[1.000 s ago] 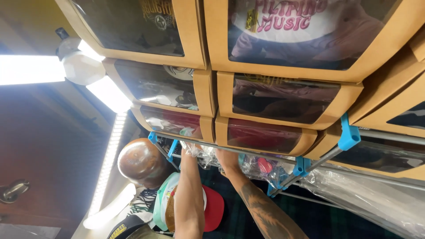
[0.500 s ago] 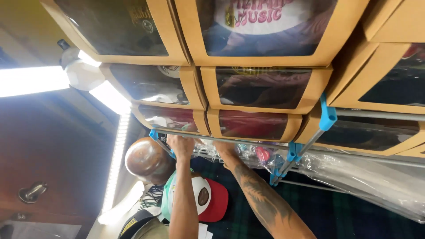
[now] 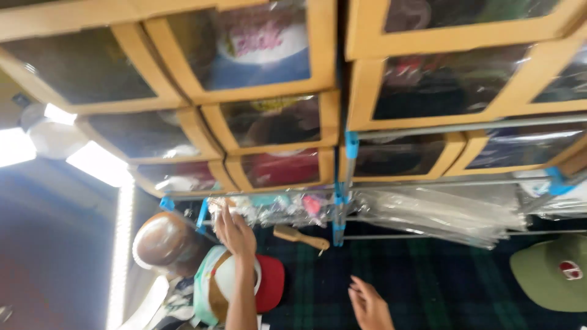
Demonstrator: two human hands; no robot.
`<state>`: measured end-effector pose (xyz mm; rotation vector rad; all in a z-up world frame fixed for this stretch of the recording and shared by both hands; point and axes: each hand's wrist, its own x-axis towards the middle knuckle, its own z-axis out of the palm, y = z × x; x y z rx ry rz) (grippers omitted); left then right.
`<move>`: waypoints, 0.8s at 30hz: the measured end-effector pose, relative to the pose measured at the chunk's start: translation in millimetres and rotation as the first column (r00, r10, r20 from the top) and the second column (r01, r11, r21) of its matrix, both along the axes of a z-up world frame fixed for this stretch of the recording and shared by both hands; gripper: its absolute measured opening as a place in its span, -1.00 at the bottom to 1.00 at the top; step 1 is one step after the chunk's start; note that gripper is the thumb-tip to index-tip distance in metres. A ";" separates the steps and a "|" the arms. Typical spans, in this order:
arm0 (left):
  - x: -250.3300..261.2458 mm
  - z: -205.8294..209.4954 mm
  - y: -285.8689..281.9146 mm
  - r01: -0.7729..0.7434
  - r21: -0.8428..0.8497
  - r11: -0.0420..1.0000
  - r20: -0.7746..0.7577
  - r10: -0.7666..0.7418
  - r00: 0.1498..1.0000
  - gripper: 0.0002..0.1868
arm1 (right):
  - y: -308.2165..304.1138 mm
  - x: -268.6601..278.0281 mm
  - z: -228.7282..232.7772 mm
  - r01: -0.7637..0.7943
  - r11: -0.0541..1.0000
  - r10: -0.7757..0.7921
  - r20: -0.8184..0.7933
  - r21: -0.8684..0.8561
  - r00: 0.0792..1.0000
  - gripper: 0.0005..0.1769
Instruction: The person puts several caps into individual plastic bags and places them on a table or shelf near other caps and storage bins.
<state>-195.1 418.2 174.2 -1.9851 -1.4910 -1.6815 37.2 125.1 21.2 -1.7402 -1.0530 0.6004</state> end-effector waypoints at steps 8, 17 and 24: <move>157.0 -38.6 -227.9 0.550 -0.184 0.815 0.038 -0.553 0.832 -0.67 | -93.3 192.8 28.2 0.419 0.905 -0.423 0.230 0.071 0.876 -0.65; 321.6 44.4 -186.6 0.577 -0.053 0.815 -0.293 -0.565 0.771 -0.61 | -50.7 313.5 158.3 0.479 0.751 -0.654 0.407 0.455 0.638 -0.69; 393.3 40.2 -156.1 0.439 -0.251 0.863 -0.641 -0.488 0.593 -0.45 | 15.9 368.7 144.4 0.343 0.929 -0.269 0.889 0.139 0.370 -0.58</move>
